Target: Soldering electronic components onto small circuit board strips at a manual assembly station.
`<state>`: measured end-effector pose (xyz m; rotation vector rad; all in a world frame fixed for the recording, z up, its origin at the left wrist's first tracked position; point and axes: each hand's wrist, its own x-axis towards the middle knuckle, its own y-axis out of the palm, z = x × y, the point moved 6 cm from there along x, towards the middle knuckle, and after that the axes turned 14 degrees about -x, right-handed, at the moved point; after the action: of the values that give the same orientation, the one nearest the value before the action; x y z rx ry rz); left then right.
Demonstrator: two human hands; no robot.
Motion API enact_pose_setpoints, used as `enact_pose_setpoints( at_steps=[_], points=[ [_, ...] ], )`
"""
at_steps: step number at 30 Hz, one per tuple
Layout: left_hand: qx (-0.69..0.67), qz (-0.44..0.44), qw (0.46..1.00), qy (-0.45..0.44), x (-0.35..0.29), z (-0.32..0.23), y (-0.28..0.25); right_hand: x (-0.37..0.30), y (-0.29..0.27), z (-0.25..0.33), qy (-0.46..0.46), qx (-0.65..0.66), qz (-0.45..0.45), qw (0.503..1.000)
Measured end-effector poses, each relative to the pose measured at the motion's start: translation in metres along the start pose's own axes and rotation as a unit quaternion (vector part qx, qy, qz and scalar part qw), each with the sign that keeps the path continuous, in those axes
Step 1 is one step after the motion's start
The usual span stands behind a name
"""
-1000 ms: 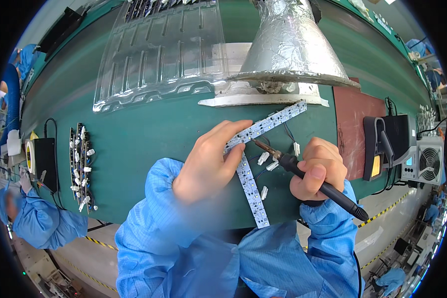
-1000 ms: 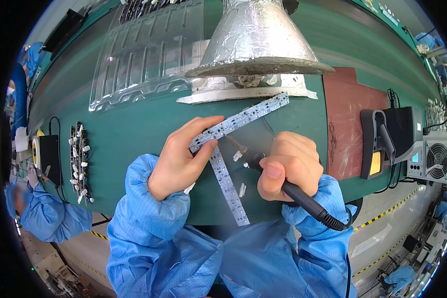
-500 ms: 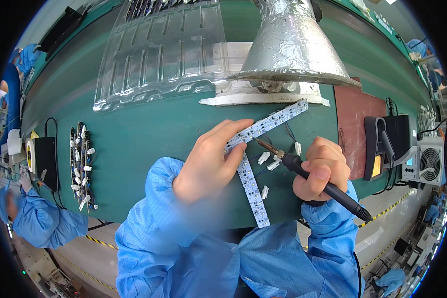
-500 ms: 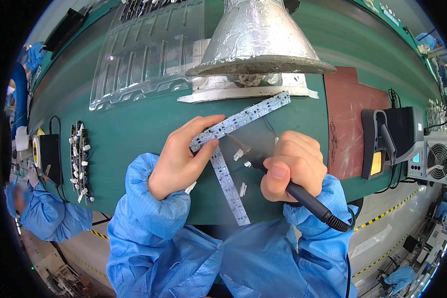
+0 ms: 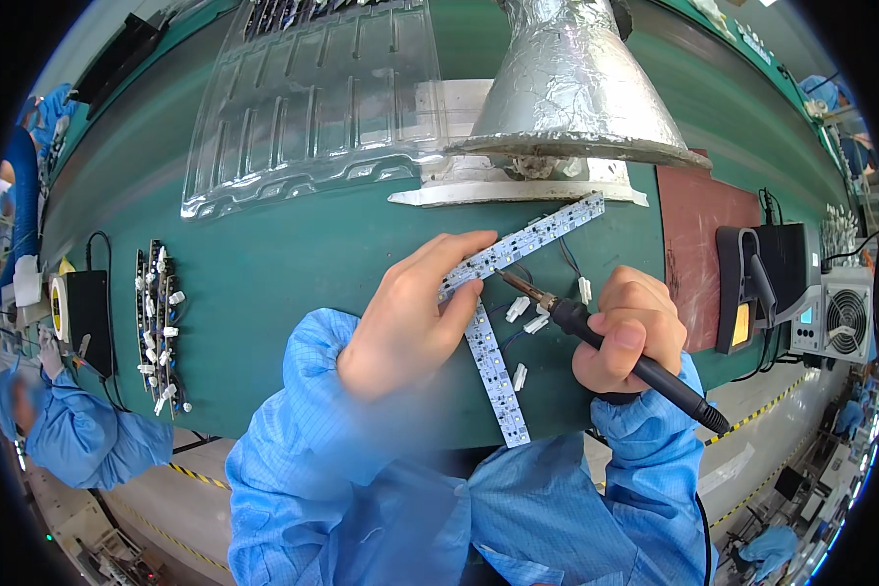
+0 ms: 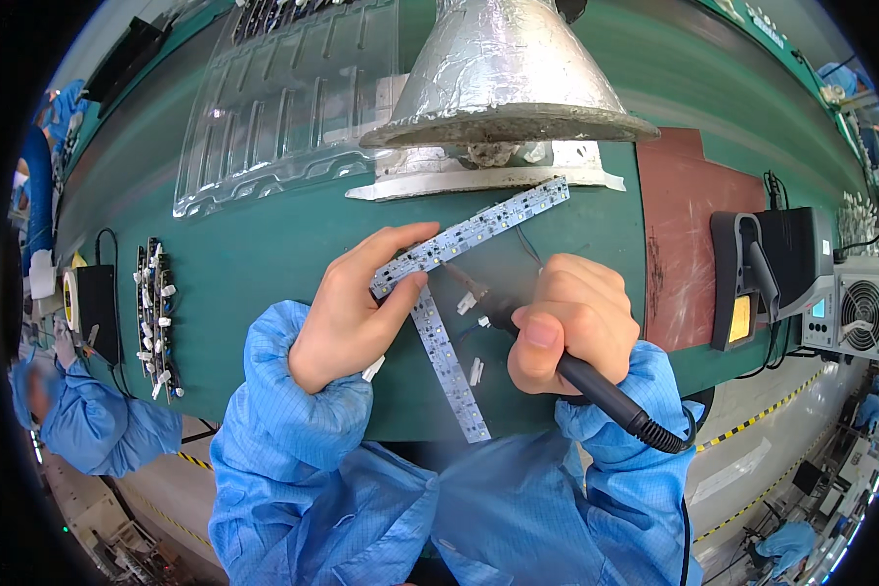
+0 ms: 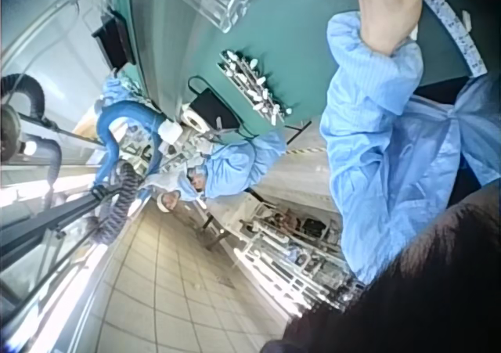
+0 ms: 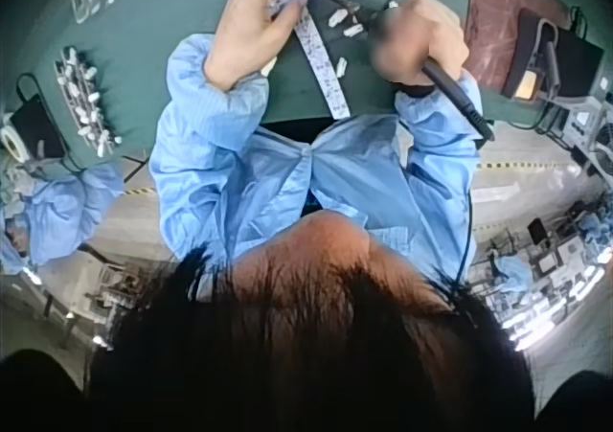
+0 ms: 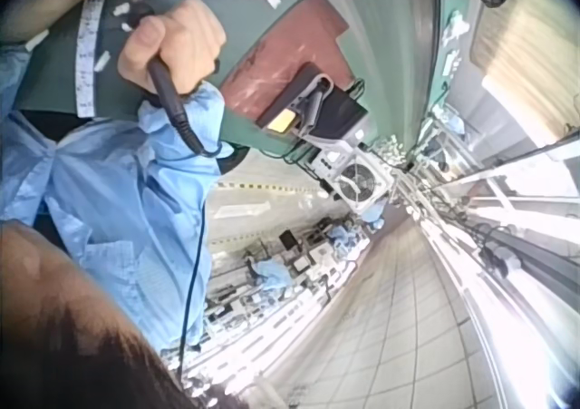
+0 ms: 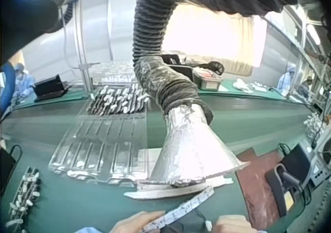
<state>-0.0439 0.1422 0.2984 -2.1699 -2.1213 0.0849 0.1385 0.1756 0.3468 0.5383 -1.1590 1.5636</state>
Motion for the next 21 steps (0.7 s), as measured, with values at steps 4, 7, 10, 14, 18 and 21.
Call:
enact_pose_setpoints(
  at_steps=[4,7,10,14,18,21],
  points=[
    [-0.010,-0.012,1.000,0.021,-0.001,-0.002,0.000,-0.001,0.000,-0.001,0.000,0.000,-0.002,1.000],
    [-0.015,-0.005,1.000,0.004,-0.001,-0.003,-0.002,-0.003,-0.020,-0.014,0.039,0.001,-0.072,0.997],
    [0.001,0.001,1.000,0.007,0.000,-0.006,-0.003,-0.006,-0.038,-0.032,0.133,-0.015,-0.160,0.978],
    [-0.005,-0.015,1.000,-0.015,-0.001,-0.007,-0.004,-0.005,-0.037,-0.039,0.173,-0.037,-0.127,0.976],
    [-0.001,-0.017,1.000,-0.022,-0.001,-0.006,-0.003,-0.005,-0.032,-0.039,0.161,-0.041,-0.113,0.980],
    [0.021,-0.015,1.000,0.001,0.000,-0.006,-0.003,-0.005,-0.029,-0.042,0.154,-0.049,-0.111,0.981]
  ],
)
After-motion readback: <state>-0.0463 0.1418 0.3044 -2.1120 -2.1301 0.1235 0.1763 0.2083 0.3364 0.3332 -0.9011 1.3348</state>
